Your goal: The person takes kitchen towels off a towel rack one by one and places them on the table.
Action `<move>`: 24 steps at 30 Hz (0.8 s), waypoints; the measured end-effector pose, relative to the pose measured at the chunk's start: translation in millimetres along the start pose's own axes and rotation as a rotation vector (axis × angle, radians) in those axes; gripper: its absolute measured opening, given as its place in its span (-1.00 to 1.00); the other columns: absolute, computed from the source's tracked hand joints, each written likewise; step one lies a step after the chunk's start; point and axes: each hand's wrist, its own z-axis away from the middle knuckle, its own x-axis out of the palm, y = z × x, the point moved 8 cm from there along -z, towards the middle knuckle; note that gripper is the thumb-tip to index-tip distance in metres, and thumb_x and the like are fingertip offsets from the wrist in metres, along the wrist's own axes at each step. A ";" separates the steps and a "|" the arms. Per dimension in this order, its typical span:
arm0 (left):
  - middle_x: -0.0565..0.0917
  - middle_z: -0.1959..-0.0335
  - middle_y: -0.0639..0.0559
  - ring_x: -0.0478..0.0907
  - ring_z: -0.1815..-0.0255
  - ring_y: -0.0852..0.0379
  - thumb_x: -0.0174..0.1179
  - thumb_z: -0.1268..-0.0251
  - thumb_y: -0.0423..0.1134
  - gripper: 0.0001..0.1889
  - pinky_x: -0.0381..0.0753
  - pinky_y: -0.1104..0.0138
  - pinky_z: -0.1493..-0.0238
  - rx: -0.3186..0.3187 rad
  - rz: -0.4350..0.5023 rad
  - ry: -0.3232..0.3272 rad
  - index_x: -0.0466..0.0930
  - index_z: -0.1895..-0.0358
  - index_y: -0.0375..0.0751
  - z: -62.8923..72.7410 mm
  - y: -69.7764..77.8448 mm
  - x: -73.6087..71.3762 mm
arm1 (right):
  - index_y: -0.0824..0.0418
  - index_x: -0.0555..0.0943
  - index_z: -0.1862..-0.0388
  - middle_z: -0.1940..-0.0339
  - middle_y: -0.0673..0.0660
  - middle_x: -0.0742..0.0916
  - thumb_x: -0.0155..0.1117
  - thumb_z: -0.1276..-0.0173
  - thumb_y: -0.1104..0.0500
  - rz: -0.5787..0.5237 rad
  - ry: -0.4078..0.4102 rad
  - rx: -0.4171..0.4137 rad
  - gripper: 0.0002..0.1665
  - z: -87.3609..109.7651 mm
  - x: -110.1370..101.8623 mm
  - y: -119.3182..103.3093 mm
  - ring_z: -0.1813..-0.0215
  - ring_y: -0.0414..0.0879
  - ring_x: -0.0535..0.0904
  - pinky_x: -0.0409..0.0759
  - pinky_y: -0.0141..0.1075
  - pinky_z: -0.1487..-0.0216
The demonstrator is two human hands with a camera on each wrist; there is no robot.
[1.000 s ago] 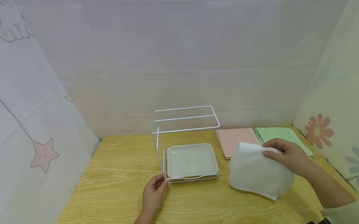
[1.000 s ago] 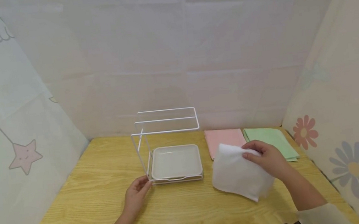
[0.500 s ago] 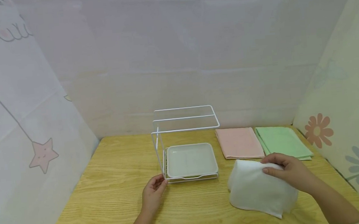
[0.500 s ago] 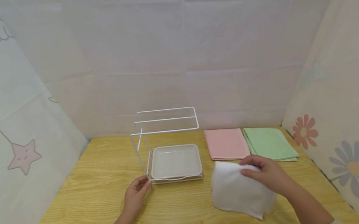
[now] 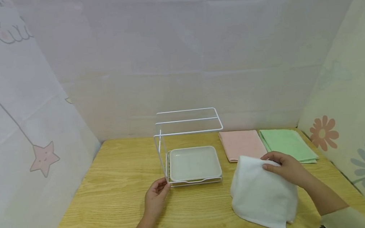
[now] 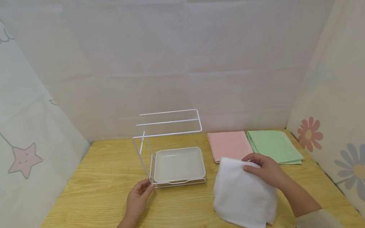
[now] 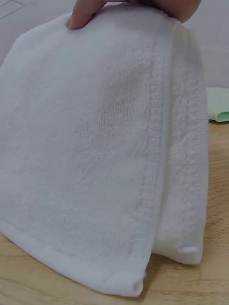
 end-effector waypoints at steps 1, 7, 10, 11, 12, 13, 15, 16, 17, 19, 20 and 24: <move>0.65 0.10 -0.33 0.57 0.23 0.36 0.29 -0.27 -0.38 -0.69 0.61 0.57 0.16 -0.004 0.001 -0.001 0.57 -0.02 -0.50 -0.2 -0.3 0.0 | 0.15 0.61 -0.05 0.02 0.20 0.71 0.32 -0.35 -0.03 -0.002 -0.004 0.006 -0.61 -3.1 1.4 3.8 0.24 -0.22 0.61 0.60 -0.35 0.32; 0.65 0.05 -0.33 0.56 0.23 0.38 0.28 -0.27 -0.38 -0.68 0.61 0.56 0.15 -0.029 -0.007 -0.010 0.57 -0.04 -0.49 -1.1 -2.8 0.5 | 0.20 0.58 -0.08 0.05 0.23 0.73 0.34 -0.34 -0.03 -0.057 -0.030 0.055 -0.56 -18.4 11.9 28.5 0.30 -0.18 0.59 0.59 -0.33 0.34; 0.65 0.05 -0.32 0.56 0.22 0.37 0.29 -0.27 -0.38 -0.68 0.61 0.56 0.14 -0.039 -0.010 -0.007 0.58 -0.03 -0.47 -1.5 -3.9 0.1 | 0.21 0.57 -0.10 0.07 0.23 0.73 0.34 -0.34 -0.03 -0.081 -0.042 0.082 -0.53 -24.8 17.0 41.8 0.30 -0.15 0.59 0.57 -0.33 0.33; 0.65 0.06 -0.32 0.57 0.23 0.37 0.30 -0.26 -0.38 -0.69 0.61 0.56 0.14 -0.045 -0.009 -0.004 0.58 -0.03 -0.46 -1.7 -4.4 -0.2 | 0.21 0.57 -0.10 0.08 0.23 0.73 0.34 -0.34 -0.04 -0.088 -0.045 0.090 -0.53 -26.7 18.6 46.0 0.31 -0.15 0.58 0.57 -0.33 0.34; 0.65 0.06 -0.32 0.57 0.22 0.36 0.30 -0.26 -0.38 -0.69 0.61 0.56 0.13 -0.045 -0.008 -0.004 0.58 -0.03 -0.46 -1.8 -4.4 -0.2 | 0.22 0.56 -0.10 0.09 0.22 0.73 0.34 -0.34 -0.04 -0.094 -0.049 0.099 -0.52 -28.5 20.4 50.0 0.31 -0.14 0.58 0.56 -0.32 0.33; 0.65 0.07 -0.32 0.57 0.23 0.35 0.30 -0.26 -0.38 -0.69 0.61 0.55 0.14 -0.045 -0.004 -0.002 0.59 -0.02 -0.46 -1.8 -4.3 -0.3 | 0.21 0.56 -0.11 0.08 0.22 0.73 0.34 -0.33 -0.05 -0.100 -0.054 0.109 -0.51 -30.3 22.3 54.6 0.31 -0.13 0.58 0.56 -0.32 0.32; 0.65 0.08 -0.33 0.58 0.23 0.35 0.30 -0.26 -0.38 -0.70 0.62 0.55 0.14 -0.035 -0.004 0.002 0.59 -0.01 -0.46 -1.6 -3.3 -0.7 | 0.22 0.56 -0.11 0.05 0.24 0.73 0.35 -0.32 -0.06 -0.106 -0.062 0.128 -0.49 -33.6 26.6 63.9 0.29 -0.11 0.58 0.55 -0.31 0.31; 0.65 0.08 -0.33 0.58 0.23 0.34 0.30 -0.26 -0.38 -0.70 0.62 0.55 0.15 -0.032 -0.003 0.003 0.59 -0.01 -0.46 -1.5 -2.9 -0.7 | 0.22 0.57 -0.11 0.03 0.24 0.72 0.36 -0.31 -0.06 -0.110 -0.067 0.139 -0.49 -35.0 29.2 69.0 0.28 -0.11 0.58 0.55 -0.31 0.31; 0.65 0.09 -0.34 0.58 0.23 0.33 0.30 -0.26 -0.38 -0.70 0.63 0.55 0.15 -0.027 -0.002 0.003 0.59 0.00 -0.46 -1.5 -2.2 -0.5 | 0.22 0.57 -0.10 0.02 0.25 0.72 0.37 -0.30 -0.07 -0.113 -0.071 0.150 -0.48 -36.3 31.6 73.7 0.28 -0.11 0.57 0.55 -0.31 0.31; 0.65 0.10 -0.34 0.58 0.23 0.33 0.29 -0.27 -0.37 -0.71 0.63 0.54 0.16 -0.015 -0.005 0.002 0.59 0.00 -0.47 -1.2 -0.9 0.1 | 0.22 0.57 -0.10 -0.06 0.28 0.69 0.38 -0.29 -0.08 -0.112 -0.085 0.173 -0.47 -38.3 36.9 82.8 0.21 -0.08 0.58 0.56 -0.30 0.27; 0.65 0.10 -0.34 0.58 0.23 0.33 0.30 -0.26 -0.37 -0.71 0.63 0.54 0.16 -0.012 -0.007 0.001 0.59 0.00 -0.47 -1.2 -0.7 0.3 | 0.21 0.57 -0.10 -0.09 0.29 0.68 0.38 -0.29 -0.08 -0.112 -0.092 0.184 -0.47 -39.1 39.5 86.6 0.18 -0.07 0.59 0.56 -0.30 0.24; 0.65 0.08 -0.35 0.58 0.22 0.33 0.29 -0.27 -0.38 -0.71 0.63 0.54 0.15 -0.017 0.004 -0.003 0.59 -0.01 -0.46 -1.2 -0.5 0.8 | 0.17 0.57 -0.11 -0.15 0.31 0.65 0.38 -0.26 -0.14 -0.074 -0.112 0.208 -0.43 -41.8 47.3 95.0 0.05 -0.01 0.59 0.55 -0.26 0.15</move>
